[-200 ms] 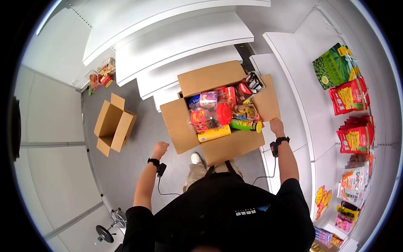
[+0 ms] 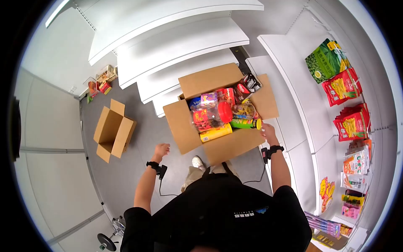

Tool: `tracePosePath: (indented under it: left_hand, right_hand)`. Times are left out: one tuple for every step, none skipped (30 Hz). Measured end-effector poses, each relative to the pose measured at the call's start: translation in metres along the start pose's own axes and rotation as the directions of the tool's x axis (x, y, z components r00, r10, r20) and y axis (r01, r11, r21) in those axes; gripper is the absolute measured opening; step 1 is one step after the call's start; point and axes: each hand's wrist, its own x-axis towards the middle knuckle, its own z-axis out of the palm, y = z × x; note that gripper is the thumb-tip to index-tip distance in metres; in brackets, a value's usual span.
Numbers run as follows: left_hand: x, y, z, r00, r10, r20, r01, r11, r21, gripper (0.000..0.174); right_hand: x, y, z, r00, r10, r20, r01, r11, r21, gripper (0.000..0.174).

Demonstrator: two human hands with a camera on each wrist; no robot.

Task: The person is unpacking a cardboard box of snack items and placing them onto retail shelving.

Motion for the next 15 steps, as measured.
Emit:
tracePosePath:
  left_hand:
    - [-0.003,0.009,0.000,1.000,-0.010,0.027,0.012,0.998,-0.068,0.025]
    - [-0.017,0.009,-0.007,0.998,-0.042,0.053,0.049,0.991,-0.126,0.024]
    - [-0.021,0.010,-0.011,0.997,-0.020,0.070,0.033,0.983,-0.181,0.023]
    - [-0.025,0.012,-0.014,0.996,0.005,0.088,0.016,0.971,-0.237,0.022]
    - [-0.031,0.013,-0.017,0.994,0.024,0.105,0.007,0.958,-0.288,0.022]
    - [-0.033,0.013,-0.020,0.988,0.049,0.143,0.007,0.931,-0.366,0.021]
    - [-0.036,0.012,-0.024,0.981,0.078,0.178,0.008,0.898,-0.440,0.021]
    - [-0.041,0.009,-0.029,0.972,0.103,0.212,0.019,0.861,-0.508,0.020]
    - [-0.043,0.008,-0.032,0.968,0.100,0.229,0.040,0.843,-0.536,0.020]
    - [-0.044,0.007,-0.033,0.964,0.096,0.248,0.063,0.825,-0.562,0.019]
    - [-0.046,0.005,-0.033,0.959,0.091,0.269,0.088,0.806,-0.586,0.019]
    - [-0.050,0.004,-0.033,0.960,0.082,0.268,0.094,0.806,-0.584,0.020]
    - [-0.051,0.005,-0.032,0.958,0.076,0.275,0.105,0.803,-0.586,0.019]
    - [-0.055,0.003,-0.030,0.956,0.064,0.285,0.122,0.799,-0.589,0.018]
    - [-0.056,0.000,-0.029,0.954,0.051,0.294,0.140,0.794,-0.592,0.017]
  right_hand:
    - [-0.012,-0.002,0.005,0.999,0.014,0.032,-0.020,0.978,0.207,0.031]
    - [-0.030,0.003,0.012,0.996,0.035,0.079,-0.063,0.913,0.402,0.031]
    - [-0.036,0.007,0.016,0.991,0.005,0.133,-0.076,0.843,0.532,0.031]
    - [-0.042,0.008,0.019,0.983,-0.035,0.181,-0.093,0.754,0.650,0.031]
    - [-0.050,0.013,0.020,0.972,-0.078,0.224,-0.121,0.649,0.751,0.031]
    - [-0.057,0.015,0.024,0.967,-0.101,0.232,-0.121,0.621,0.774,0.030]
    - [-0.065,0.020,0.028,0.962,-0.127,0.241,-0.122,0.591,0.797,0.029]
    - [-0.075,0.026,0.031,0.957,-0.148,0.249,-0.126,0.560,0.819,0.028]
    - [-0.081,0.032,0.035,0.958,-0.150,0.244,-0.121,0.562,0.818,0.028]
    - [-0.086,0.038,0.037,0.959,-0.151,0.238,-0.114,0.563,0.818,0.028]
    - [-0.093,0.045,0.038,0.961,-0.151,0.230,-0.107,0.565,0.818,0.028]
    - [-0.099,0.052,0.040,0.964,-0.155,0.215,-0.104,0.523,0.846,0.029]
    - [-0.105,0.058,0.041,0.975,-0.119,0.189,-0.110,0.480,0.871,0.029]
    - [-0.113,0.066,0.040,0.983,-0.076,0.165,-0.116,0.438,0.891,0.029]
    - [-0.119,0.074,0.039,0.989,-0.032,0.145,-0.121,0.396,0.910,0.029]
